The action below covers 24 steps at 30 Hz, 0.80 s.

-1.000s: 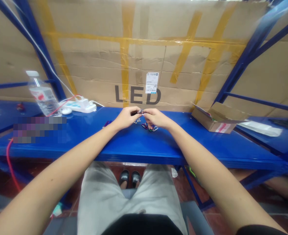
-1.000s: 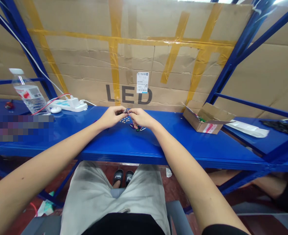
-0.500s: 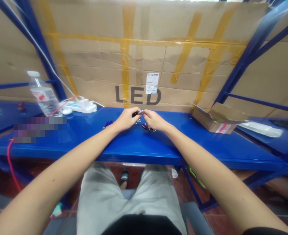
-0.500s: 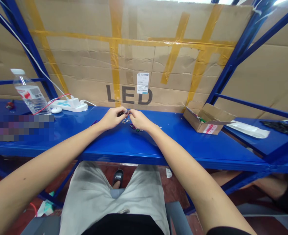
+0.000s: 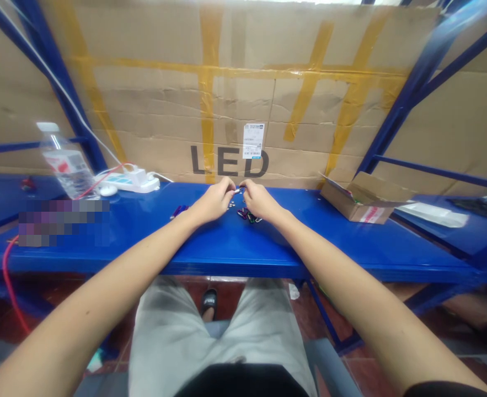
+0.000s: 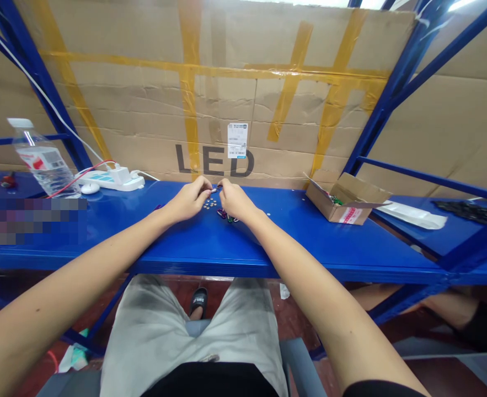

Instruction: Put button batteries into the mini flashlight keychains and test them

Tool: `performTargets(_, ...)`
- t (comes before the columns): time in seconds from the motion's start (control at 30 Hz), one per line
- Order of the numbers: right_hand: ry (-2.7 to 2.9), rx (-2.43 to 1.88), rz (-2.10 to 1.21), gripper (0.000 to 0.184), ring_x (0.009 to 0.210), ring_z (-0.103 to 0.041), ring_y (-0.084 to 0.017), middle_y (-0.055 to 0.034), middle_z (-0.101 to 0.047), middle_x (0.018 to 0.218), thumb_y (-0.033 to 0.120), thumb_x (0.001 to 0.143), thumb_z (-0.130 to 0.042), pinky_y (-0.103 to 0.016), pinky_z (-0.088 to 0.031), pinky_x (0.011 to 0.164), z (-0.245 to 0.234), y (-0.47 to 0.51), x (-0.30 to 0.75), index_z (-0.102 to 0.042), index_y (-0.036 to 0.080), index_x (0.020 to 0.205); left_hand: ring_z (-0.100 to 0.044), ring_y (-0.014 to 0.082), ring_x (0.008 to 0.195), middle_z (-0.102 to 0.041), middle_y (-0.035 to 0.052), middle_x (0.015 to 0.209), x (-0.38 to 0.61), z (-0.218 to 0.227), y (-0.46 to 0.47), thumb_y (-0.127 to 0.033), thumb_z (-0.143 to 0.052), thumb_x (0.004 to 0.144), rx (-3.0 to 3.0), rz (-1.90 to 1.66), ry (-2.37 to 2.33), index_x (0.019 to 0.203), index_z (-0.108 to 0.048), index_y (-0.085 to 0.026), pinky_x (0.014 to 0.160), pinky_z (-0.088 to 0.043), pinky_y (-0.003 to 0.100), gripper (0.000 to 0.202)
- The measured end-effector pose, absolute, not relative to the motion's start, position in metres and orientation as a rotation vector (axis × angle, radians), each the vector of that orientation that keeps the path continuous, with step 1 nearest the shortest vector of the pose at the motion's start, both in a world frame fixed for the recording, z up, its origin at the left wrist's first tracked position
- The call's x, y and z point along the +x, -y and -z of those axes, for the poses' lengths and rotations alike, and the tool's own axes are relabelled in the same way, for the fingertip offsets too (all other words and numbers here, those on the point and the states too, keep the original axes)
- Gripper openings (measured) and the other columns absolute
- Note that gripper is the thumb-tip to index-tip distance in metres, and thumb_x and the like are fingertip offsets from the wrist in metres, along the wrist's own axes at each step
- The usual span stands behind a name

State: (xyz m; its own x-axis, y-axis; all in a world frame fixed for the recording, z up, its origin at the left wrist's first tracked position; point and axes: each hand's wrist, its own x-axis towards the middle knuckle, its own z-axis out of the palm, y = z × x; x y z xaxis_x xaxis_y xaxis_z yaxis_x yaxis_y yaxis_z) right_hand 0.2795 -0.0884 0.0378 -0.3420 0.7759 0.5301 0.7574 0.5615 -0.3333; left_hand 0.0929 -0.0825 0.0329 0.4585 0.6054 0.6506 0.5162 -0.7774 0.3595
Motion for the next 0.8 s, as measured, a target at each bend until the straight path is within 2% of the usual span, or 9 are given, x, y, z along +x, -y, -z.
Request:
performTargets(0.23, 2.182, -1.253, 0.034, 0.037, 0.104, -0.067, -0.03, -0.0225, -0.071, 0.114, 0.012, 0.096, -0.036, -0.038, -0.049, 0.087, -0.039, 0.091, 0.277, -0.056, 0.008, 0.127, -0.066, 0.0206, 0.089, -0.069, 0.0076, 0.095, 0.095, -0.032, 0.085, -0.022, -0.048, 0.098, 2.761, -1.228, -1.002, 0.1, -0.057, -0.018, 0.082, -0.05, 0.034, 0.009)
performTargets(0.47, 2.198, -1.231, 0.029, 0.038, 0.108, -0.066, -0.031, -0.0242, -0.07, 0.118, 0.01, 0.095, -0.036, -0.041, -0.049, 0.091, -0.036, 0.088, 0.277, -0.055, 0.007, 0.127, -0.067, 0.0233, 0.094, -0.069, 0.0108, 0.101, 0.095, -0.028, 0.079, -0.023, -0.048, 0.1, 2.852, -1.259, -1.101, 0.104, -0.059, -0.017, 0.085, -0.051, 0.036, 0.013)
performTargets(0.6, 2.143, -1.032, -0.165, 0.035, 0.112, -0.065, -0.027, -0.0183, -0.069, 0.121, 0.01, 0.093, -0.042, -0.042, -0.049, 0.098, -0.035, 0.082, 0.282, -0.057, 0.013, 0.124, -0.066, 0.0257, 0.098, -0.07, 0.0123, 0.106, 0.089, -0.029, 0.075, -0.024, -0.047, 0.1, 2.77, -1.285, -1.209, 0.108, -0.061, -0.017, 0.088, -0.051, 0.04, 0.018)
performTargets(0.63, 2.106, -0.991, -0.261, 0.034, 0.107, -0.067, -0.025, -0.0149, -0.071, 0.114, 0.011, 0.092, -0.045, -0.041, -0.051, 0.095, -0.036, 0.081, 0.284, -0.056, 0.015, 0.124, -0.066, 0.0257, 0.098, -0.071, 0.0119, 0.105, 0.088, -0.03, 0.073, -0.022, -0.048, 0.099, 2.747, -1.296, -1.208, 0.106, -0.063, -0.017, 0.09, -0.05, 0.04, 0.017)
performTargets(0.7, 2.01, -0.964, -0.511, 0.034, 0.083, -0.069, -0.021, -0.0062, -0.072, 0.089, 0.014, 0.09, -0.051, -0.035, -0.056, 0.078, -0.038, 0.08, 0.287, -0.055, 0.017, 0.124, -0.065, 0.0247, 0.099, -0.071, 0.0105, 0.103, 0.085, -0.032, 0.072, -0.019, -0.05, 0.096, 2.704, -1.329, -1.175, 0.101, -0.064, -0.018, 0.092, -0.049, 0.04, 0.015)
performTargets(0.77, 1.904, -0.962, -0.771, 0.03, 0.061, -0.064, -0.016, 0.0018, -0.063, 0.067, 0.015, 0.089, -0.054, -0.028, -0.053, 0.057, -0.041, 0.081, 0.289, -0.055, 0.019, 0.119, -0.065, 0.0235, 0.098, -0.072, 0.009, 0.101, 0.083, -0.035, 0.071, -0.018, -0.051, 0.095, 2.661, -1.358, -1.126, 0.098, -0.065, -0.018, 0.093, -0.049, 0.039, 0.014)
performTargets(0.8, 1.852, -0.956, -0.868, 0.026, 0.055, -0.061, -0.015, 0.0035, -0.06, 0.062, 0.014, 0.088, -0.055, -0.025, -0.049, 0.05, -0.043, 0.082, 0.29, -0.056, 0.019, 0.114, -0.065, 0.0232, 0.098, -0.072, 0.0085, 0.101, 0.083, -0.036, 0.072, -0.019, -0.052, 0.095, 2.643, -1.369, -1.105, 0.098, -0.066, -0.019, 0.093, -0.049, 0.039, 0.014)
